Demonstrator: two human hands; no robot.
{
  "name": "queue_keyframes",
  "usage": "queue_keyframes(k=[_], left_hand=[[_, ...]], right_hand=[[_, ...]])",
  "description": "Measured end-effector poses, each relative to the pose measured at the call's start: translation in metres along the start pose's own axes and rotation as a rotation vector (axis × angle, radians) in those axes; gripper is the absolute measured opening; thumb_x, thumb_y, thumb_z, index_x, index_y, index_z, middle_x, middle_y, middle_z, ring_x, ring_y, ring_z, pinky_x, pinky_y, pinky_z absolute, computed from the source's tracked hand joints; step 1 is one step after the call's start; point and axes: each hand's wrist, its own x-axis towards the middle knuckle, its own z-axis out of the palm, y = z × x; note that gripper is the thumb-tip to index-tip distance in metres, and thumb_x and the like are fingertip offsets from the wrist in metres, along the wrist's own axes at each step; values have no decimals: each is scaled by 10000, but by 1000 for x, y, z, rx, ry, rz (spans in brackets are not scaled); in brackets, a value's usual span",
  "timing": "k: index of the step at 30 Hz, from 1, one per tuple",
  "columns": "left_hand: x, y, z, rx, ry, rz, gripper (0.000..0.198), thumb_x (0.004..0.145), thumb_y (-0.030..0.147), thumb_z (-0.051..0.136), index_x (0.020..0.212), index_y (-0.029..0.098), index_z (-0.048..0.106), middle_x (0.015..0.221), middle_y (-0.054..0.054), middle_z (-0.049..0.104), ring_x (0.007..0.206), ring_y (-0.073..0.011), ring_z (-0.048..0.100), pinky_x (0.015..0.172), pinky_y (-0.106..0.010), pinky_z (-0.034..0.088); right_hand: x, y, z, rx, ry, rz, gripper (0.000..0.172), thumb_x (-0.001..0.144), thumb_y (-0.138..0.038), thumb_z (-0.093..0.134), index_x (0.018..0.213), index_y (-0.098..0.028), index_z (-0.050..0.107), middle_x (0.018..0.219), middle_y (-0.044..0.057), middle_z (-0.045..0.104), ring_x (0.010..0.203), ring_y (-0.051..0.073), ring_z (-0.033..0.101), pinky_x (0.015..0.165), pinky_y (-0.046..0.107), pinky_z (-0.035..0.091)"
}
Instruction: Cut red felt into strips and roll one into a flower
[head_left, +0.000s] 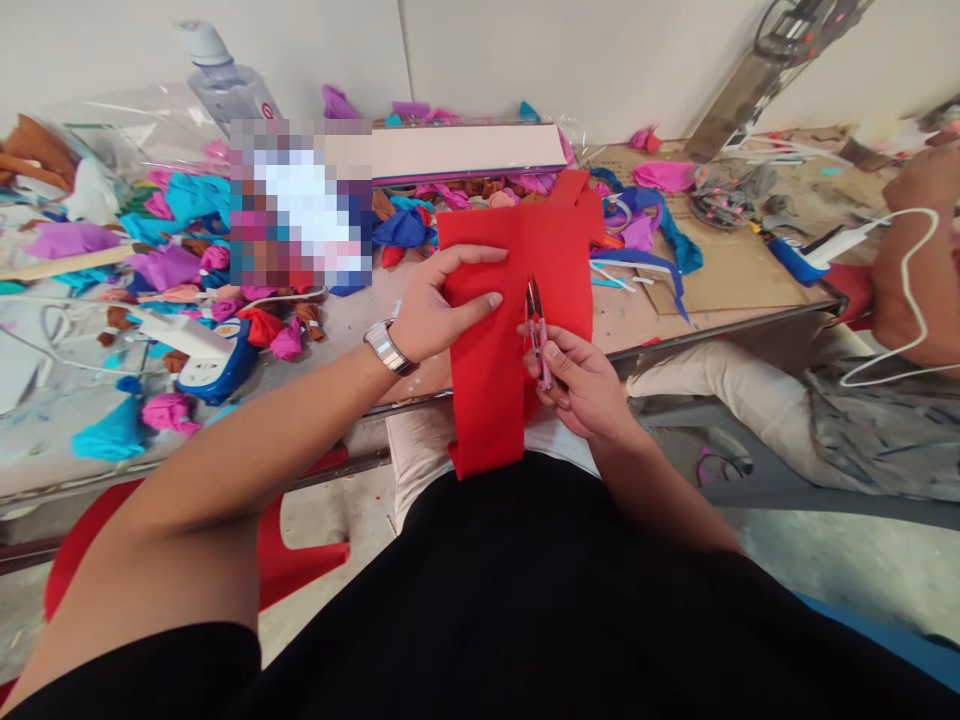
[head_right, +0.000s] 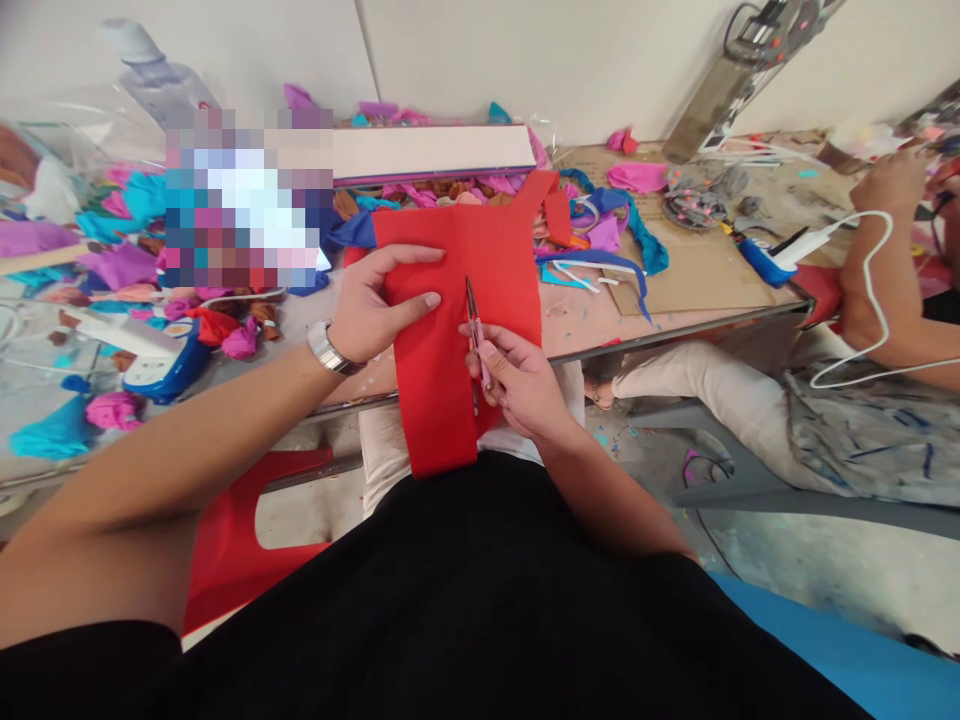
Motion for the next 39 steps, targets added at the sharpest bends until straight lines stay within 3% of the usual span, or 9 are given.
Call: queue_keyframes(k=[6, 27, 39], left_hand=[[1, 0, -2, 13, 11, -1, 498, 940, 615, 760, 1286, 257, 746, 1326, -71, 790, 1245, -293, 757, 1146, -505, 609], [0, 3, 0, -19, -1, 8, 467, 918, 588, 788, 1254, 266, 758, 1293, -63, 797, 1213, -286, 767, 1124, -489, 618], [0, 5, 0, 25, -15, -6, 526, 912, 642, 757, 1254, 242, 759, 1291, -84, 800, 1211, -291, 765, 1121, -487, 613]], right_hand=[[0, -2, -2, 5, 6, 7, 459, 912, -500, 849, 1240, -210, 712, 753, -61, 627, 428, 8, 251, 414, 214, 180], [9, -9, -1, 11, -38, 0, 447, 921, -510, 840, 1233, -207, 737, 765, -56, 625, 433, 6, 235, 402, 202, 185], [15, -6, 4, -48, 60, -65, 513, 843, -521, 912, 1213, -197, 766, 729, -60, 570, 482, 29, 298, 417, 203, 198]])
